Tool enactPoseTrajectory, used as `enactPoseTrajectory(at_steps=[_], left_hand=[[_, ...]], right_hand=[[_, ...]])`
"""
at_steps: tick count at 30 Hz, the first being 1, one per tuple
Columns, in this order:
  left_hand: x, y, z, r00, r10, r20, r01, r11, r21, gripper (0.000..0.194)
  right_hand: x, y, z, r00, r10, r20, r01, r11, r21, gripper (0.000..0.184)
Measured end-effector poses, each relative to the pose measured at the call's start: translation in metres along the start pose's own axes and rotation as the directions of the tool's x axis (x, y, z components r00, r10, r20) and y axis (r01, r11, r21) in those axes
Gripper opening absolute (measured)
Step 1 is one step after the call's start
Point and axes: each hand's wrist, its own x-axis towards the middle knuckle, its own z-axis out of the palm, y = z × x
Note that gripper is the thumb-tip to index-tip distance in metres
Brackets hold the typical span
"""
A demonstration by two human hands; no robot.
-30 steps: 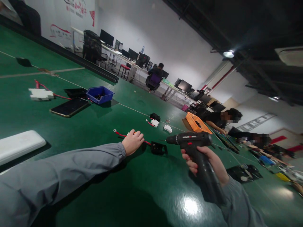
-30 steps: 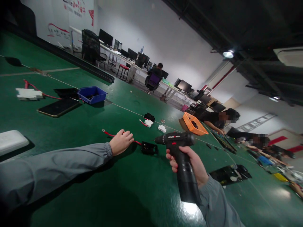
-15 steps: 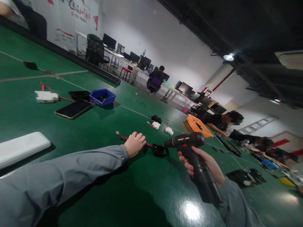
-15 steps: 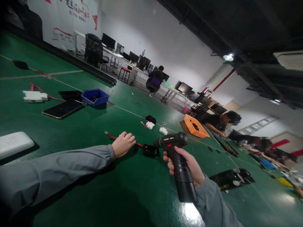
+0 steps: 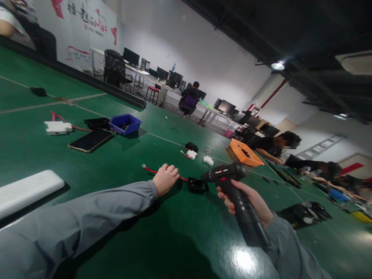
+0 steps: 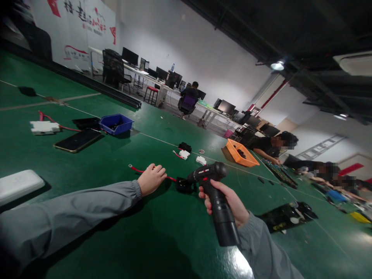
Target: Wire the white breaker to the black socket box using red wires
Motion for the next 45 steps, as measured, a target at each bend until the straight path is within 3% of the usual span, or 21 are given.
enactPoseTrajectory(at_steps=[33, 45], left_hand=[[-0.0003, 0.0005, -0.0025, 1.000, -0.007, 0.000, 0.007, 1.000, 0.003, 0.011], [0.0007, 0.0006, -0.0008, 1.000, 0.003, 0.004, -0.003, 1.000, -0.001, 0.009]], right_hand=[[-0.0022, 0.0019, 0.0008, 0.999, 0.033, -0.004, -0.032, 0.998, 0.051, 0.042], [-0.0009, 0.0002, 0.0063, 1.000, -0.006, -0.031, 0.007, 1.000, 0.016, 0.041]])
